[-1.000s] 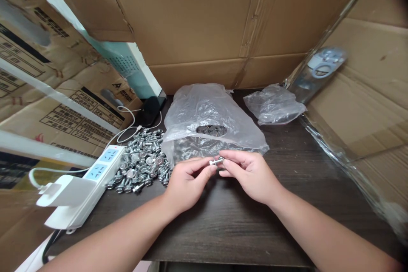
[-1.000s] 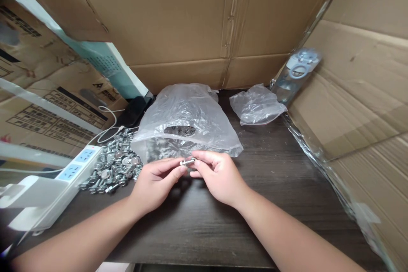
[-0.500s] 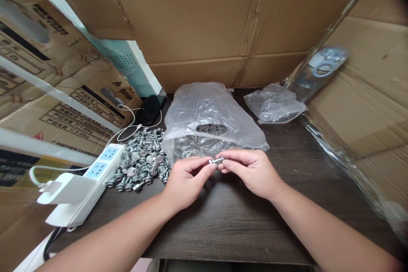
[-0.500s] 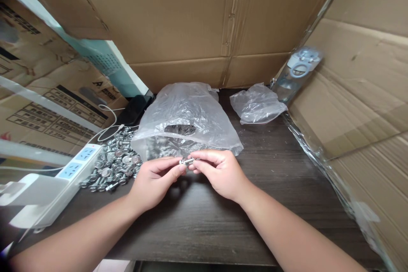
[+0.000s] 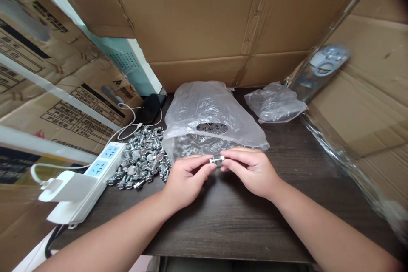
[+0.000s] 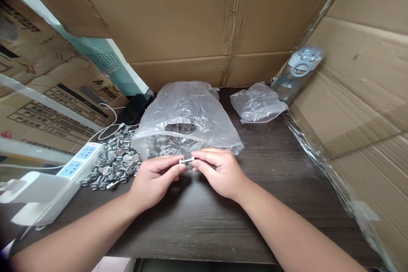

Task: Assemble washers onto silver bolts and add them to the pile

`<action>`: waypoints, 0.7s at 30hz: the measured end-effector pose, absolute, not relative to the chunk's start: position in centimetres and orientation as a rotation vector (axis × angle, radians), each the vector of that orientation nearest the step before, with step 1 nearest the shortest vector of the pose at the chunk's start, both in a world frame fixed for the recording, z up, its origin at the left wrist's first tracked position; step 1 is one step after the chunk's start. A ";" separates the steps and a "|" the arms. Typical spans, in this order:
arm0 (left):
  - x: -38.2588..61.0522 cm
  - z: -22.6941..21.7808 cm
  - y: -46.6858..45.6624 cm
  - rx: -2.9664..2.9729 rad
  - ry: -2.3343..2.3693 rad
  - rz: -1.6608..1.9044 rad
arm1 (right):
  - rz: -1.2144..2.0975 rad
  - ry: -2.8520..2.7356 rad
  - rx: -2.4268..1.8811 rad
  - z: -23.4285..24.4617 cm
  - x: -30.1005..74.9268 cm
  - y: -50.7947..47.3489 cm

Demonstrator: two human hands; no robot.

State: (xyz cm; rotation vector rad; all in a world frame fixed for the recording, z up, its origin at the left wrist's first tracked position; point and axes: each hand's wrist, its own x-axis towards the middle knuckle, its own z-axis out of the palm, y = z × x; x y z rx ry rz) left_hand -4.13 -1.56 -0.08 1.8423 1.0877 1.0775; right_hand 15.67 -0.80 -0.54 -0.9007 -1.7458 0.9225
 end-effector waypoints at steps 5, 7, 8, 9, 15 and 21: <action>-4.2 -0.8 -1.5 2.042 1.031 1.242 | 1.138 -1.615 -0.993 -0.5 15.2 -1.3; -4.2 -0.8 -1.5 2.076 1.030 1.260 | 1.246 -1.535 -1.014 -0.6 15.1 -1.3; -4.2 -0.8 -1.5 2.083 1.030 1.265 | 1.282 -1.509 -1.018 -0.6 15.1 -1.3; -4.2 -0.8 -1.5 2.087 1.030 1.271 | 1.302 -1.497 -1.021 -0.6 15.1 -1.3; -4.0 -0.5 -1.5 2.089 1.035 1.280 | 1.293 -1.504 -0.953 -0.7 15.6 -1.3; -4.0 -0.1 -1.5 2.088 1.007 1.257 | 1.341 -1.508 -0.886 -0.6 15.5 -1.5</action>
